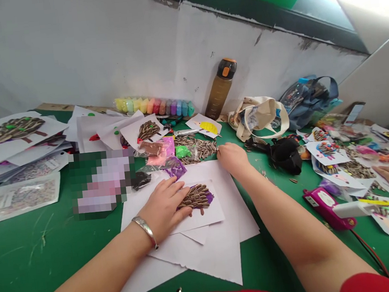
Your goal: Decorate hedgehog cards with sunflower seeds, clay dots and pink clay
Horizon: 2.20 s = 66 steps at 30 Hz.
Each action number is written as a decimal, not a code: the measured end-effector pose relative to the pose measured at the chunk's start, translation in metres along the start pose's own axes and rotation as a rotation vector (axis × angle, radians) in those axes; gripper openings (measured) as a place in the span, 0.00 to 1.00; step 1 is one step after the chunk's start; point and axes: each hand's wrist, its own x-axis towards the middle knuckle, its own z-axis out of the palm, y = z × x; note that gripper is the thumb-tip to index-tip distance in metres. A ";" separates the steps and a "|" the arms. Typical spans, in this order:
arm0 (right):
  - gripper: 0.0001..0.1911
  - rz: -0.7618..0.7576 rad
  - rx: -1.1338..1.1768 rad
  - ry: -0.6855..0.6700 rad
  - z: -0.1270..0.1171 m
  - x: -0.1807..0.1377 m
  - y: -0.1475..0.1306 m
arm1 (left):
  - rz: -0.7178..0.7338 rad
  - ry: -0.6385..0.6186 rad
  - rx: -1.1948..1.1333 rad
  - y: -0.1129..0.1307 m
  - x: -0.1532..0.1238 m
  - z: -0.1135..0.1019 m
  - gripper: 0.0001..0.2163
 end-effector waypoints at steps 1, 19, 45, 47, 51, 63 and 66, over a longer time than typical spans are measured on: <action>0.08 0.007 0.005 0.021 -0.001 0.001 -0.001 | 0.000 0.001 0.000 0.000 0.000 0.001 0.18; 0.09 0.072 0.921 -0.016 -0.021 -0.128 -0.031 | 0.000 0.015 -0.001 0.001 0.001 0.001 0.17; 0.08 -0.161 0.672 -0.017 -0.010 -0.123 -0.029 | -0.005 -0.029 0.030 0.002 0.002 -0.001 0.18; 0.08 -0.178 0.656 -0.024 -0.008 -0.123 -0.029 | -0.008 -0.029 0.033 0.003 0.002 0.000 0.18; 0.08 -0.208 0.635 -0.009 -0.006 -0.123 -0.029 | -0.012 -0.026 0.027 0.003 0.002 0.000 0.19; 0.09 -0.311 0.593 -0.008 -0.007 -0.120 -0.031 | 0.001 -0.021 0.040 0.002 0.002 0.001 0.19; 0.09 -0.324 0.581 -0.008 -0.008 -0.120 -0.032 | 0.005 -0.011 0.040 0.001 0.001 0.002 0.19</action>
